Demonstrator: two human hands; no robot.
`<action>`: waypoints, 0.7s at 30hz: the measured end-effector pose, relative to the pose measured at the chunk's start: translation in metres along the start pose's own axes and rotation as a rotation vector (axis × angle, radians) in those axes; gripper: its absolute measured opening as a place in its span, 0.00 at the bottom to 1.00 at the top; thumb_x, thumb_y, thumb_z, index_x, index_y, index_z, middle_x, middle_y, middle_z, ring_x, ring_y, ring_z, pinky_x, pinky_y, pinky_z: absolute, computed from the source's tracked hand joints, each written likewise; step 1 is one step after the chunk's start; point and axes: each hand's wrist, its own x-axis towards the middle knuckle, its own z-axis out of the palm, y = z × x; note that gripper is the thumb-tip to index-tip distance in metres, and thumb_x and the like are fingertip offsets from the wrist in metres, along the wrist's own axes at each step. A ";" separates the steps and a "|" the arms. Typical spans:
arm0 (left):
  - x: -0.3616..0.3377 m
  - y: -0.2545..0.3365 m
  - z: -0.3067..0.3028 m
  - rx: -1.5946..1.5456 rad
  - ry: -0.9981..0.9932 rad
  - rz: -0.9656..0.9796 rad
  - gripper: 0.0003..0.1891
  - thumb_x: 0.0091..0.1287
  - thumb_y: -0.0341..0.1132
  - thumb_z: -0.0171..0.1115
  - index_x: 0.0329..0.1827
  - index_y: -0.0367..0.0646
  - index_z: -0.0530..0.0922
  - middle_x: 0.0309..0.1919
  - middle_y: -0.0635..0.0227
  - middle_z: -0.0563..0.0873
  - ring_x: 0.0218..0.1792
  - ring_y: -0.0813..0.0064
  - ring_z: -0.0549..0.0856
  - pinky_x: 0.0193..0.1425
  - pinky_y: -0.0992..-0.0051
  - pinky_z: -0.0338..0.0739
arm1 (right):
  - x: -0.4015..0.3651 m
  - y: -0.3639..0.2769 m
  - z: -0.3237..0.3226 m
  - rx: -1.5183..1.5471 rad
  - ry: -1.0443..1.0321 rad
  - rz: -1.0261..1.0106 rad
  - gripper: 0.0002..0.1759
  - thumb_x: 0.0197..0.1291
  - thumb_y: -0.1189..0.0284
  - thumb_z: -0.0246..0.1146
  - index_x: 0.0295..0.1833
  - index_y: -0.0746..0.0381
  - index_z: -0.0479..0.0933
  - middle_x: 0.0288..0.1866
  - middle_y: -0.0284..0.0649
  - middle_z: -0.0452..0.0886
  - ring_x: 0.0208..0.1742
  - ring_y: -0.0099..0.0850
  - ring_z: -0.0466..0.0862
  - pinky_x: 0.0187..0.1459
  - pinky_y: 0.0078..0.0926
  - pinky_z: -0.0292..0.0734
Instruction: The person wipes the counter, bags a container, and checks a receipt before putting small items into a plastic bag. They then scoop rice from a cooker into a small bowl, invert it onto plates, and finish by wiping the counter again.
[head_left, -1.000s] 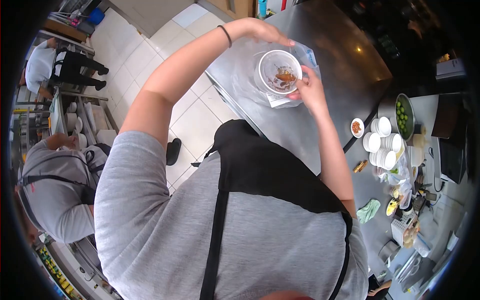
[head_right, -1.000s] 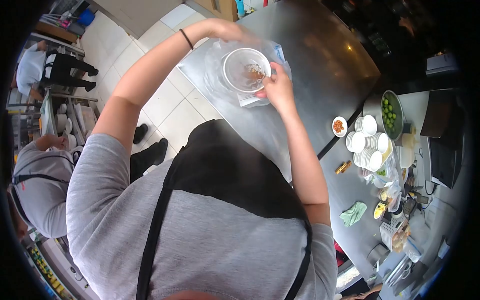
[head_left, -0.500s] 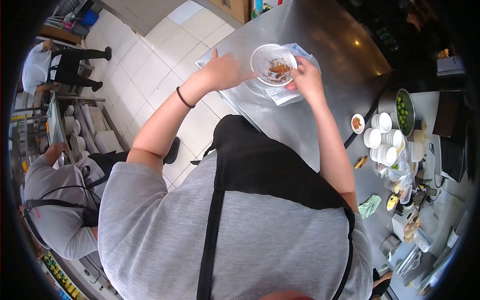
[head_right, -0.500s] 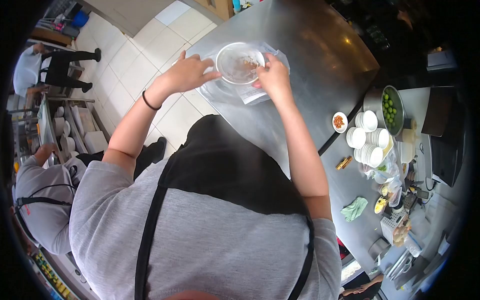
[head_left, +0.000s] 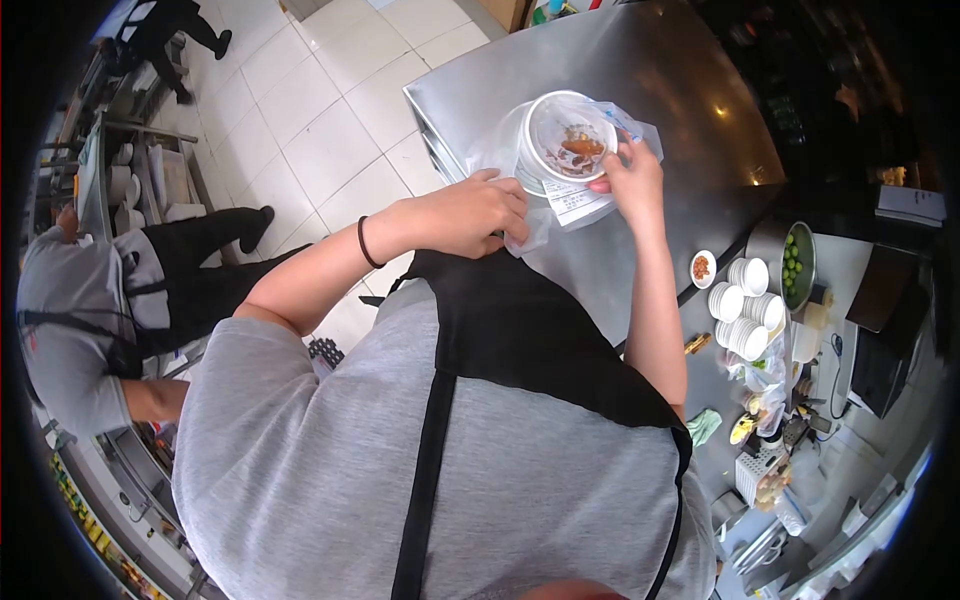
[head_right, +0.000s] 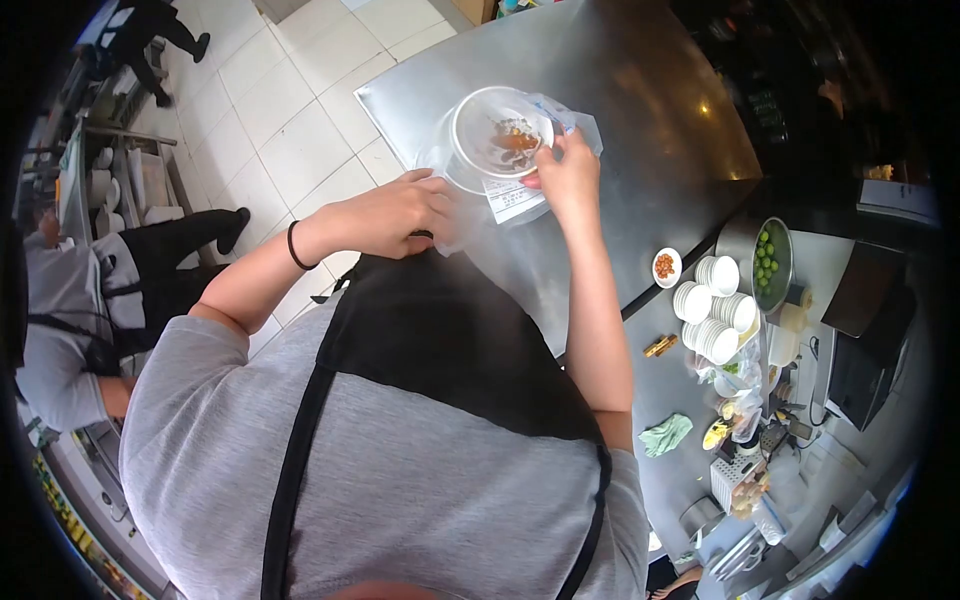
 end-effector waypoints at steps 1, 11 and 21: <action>-0.001 0.000 0.002 -0.006 0.005 -0.003 0.09 0.47 0.24 0.62 0.32 0.44 0.79 0.39 0.66 0.78 0.51 0.66 0.71 0.59 0.63 0.62 | -0.001 0.000 0.000 0.007 0.014 0.002 0.24 0.54 0.81 0.50 0.59 0.73 0.63 0.46 0.49 0.79 0.26 0.30 0.84 0.25 0.18 0.80; -0.004 0.015 -0.007 0.137 0.121 -0.035 0.09 0.45 0.20 0.56 0.29 0.43 0.74 0.29 0.68 0.74 0.41 0.67 0.73 0.43 0.69 0.69 | -0.014 -0.008 -0.011 -0.703 0.476 -0.436 0.18 0.45 0.75 0.64 0.46 0.59 0.73 0.40 0.41 0.77 0.36 0.44 0.79 0.38 0.40 0.73; 0.082 0.029 -0.080 0.043 0.800 -0.021 0.13 0.48 0.19 0.53 0.38 0.41 0.74 0.39 0.60 0.79 0.38 0.54 0.78 0.37 0.63 0.73 | 0.002 -0.068 -0.033 -0.398 0.321 -0.630 0.08 0.45 0.74 0.62 0.34 0.61 0.76 0.29 0.45 0.78 0.34 0.44 0.78 0.37 0.39 0.73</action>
